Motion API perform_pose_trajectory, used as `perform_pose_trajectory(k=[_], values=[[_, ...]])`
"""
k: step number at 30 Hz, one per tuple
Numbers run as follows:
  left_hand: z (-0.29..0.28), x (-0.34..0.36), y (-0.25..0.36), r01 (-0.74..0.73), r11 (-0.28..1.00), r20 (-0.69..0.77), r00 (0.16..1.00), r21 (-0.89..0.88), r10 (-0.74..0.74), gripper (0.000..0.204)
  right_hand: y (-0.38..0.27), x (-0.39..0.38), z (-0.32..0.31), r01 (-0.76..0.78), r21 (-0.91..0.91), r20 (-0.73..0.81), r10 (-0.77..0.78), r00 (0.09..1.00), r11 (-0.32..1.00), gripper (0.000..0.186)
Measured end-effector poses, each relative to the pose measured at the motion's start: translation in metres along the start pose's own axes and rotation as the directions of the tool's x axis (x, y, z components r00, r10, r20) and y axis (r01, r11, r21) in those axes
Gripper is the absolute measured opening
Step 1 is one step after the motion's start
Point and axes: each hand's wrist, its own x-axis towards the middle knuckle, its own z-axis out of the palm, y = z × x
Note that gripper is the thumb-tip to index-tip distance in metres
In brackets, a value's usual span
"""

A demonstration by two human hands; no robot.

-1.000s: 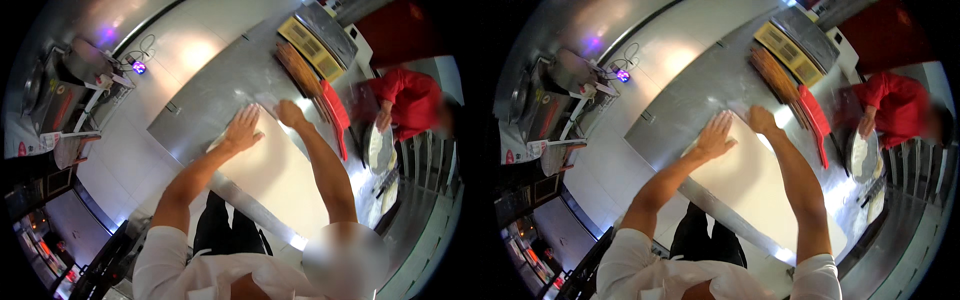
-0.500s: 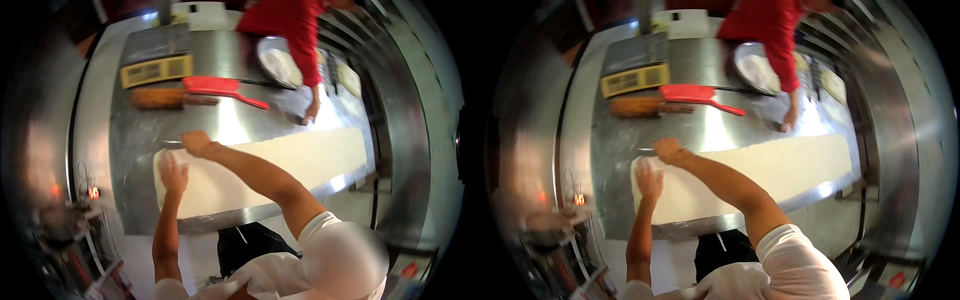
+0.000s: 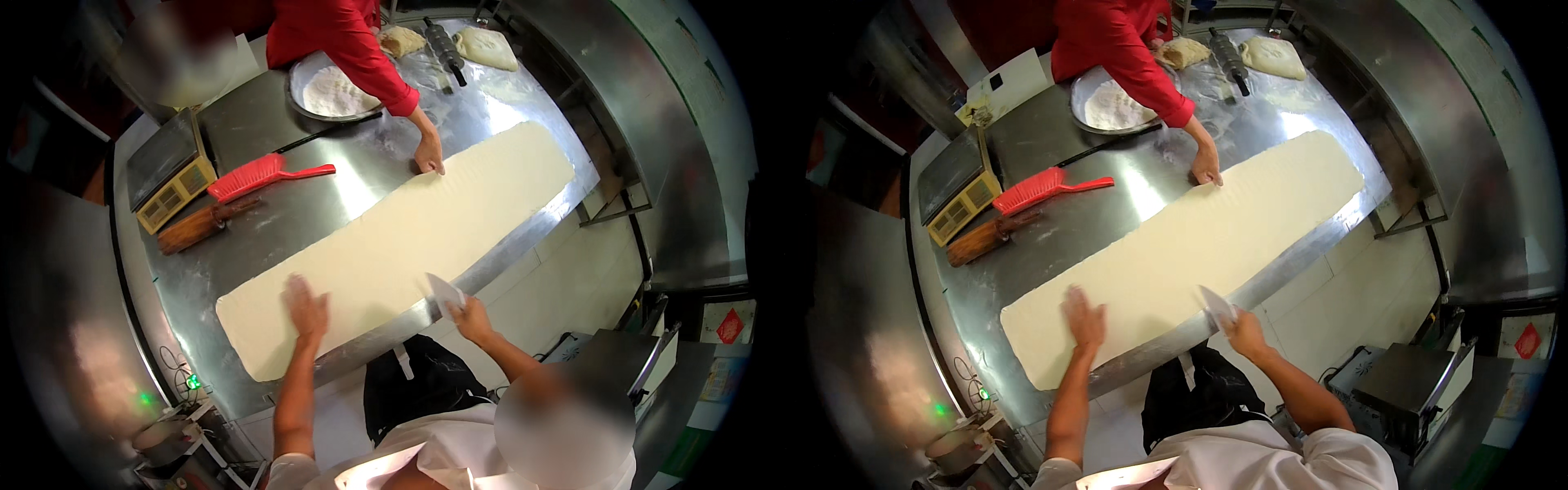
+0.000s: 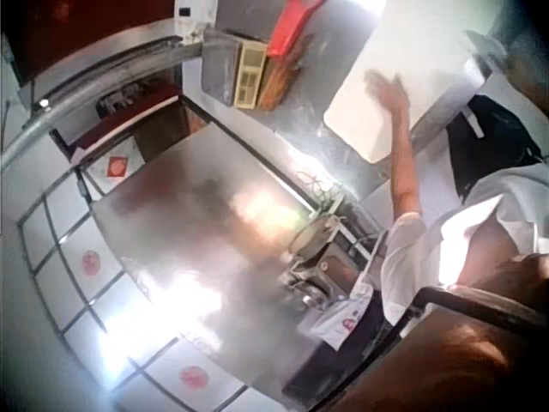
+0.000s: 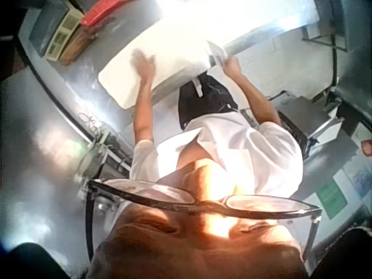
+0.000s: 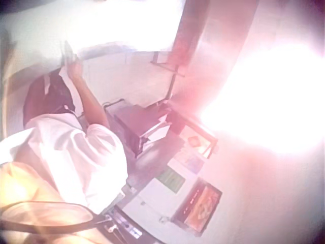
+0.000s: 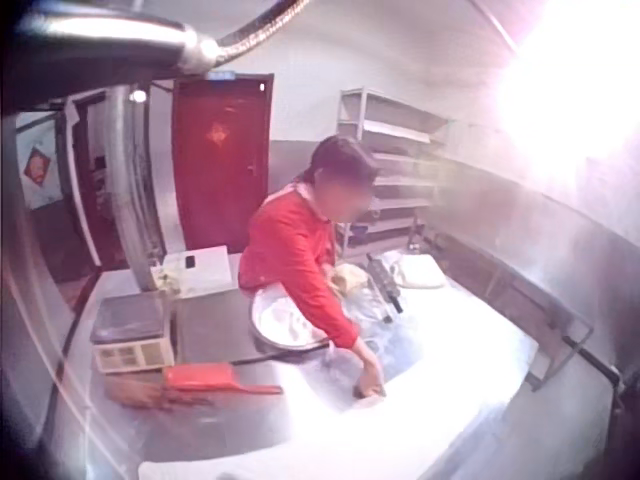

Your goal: The person brushes a large sheet of dough with a red brush, then uses a wooden rolling pin to flatten and smooth it. They fold the dough in half and continue to roll it out. Finally, they use a multi-blade dough cutter to slice the sheet into strips.

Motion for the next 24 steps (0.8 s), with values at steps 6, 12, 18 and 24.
perform_pose_trajectory(k=[6, 12, 18, 24], values=[[0.036, 0.071, 0.198, -0.269, 0.958, 0.006, 0.963, -0.094, 0.271, 0.089, 0.069, -0.026, -0.062, -0.186, 0.143, -0.02, 0.191, 0.981, 0.972, 0.027], [0.03, 0.175, 0.259, -0.061, 0.996, 0.114, 0.991, -0.071, 0.068, 0.097, 0.121, -0.037, -0.092, -0.314, 0.419, -0.07, 0.376, 0.924, 0.852, 0.028], [0.006, 0.237, 0.247, -0.042, 0.991, 0.413, 0.906, -0.125, 0.09, 0.05, 0.174, -0.067, -0.086, -0.514, 0.454, -0.064, 0.602, 0.796, 0.728, 0.035], [0.022, 0.3, 0.203, 0.025, 0.935, 0.568, 0.8, -0.354, 0.194, 0.035, 0.195, -0.095, -0.079, -0.509, 0.588, -0.121, 0.691, 0.713, 0.629, 0.035]])
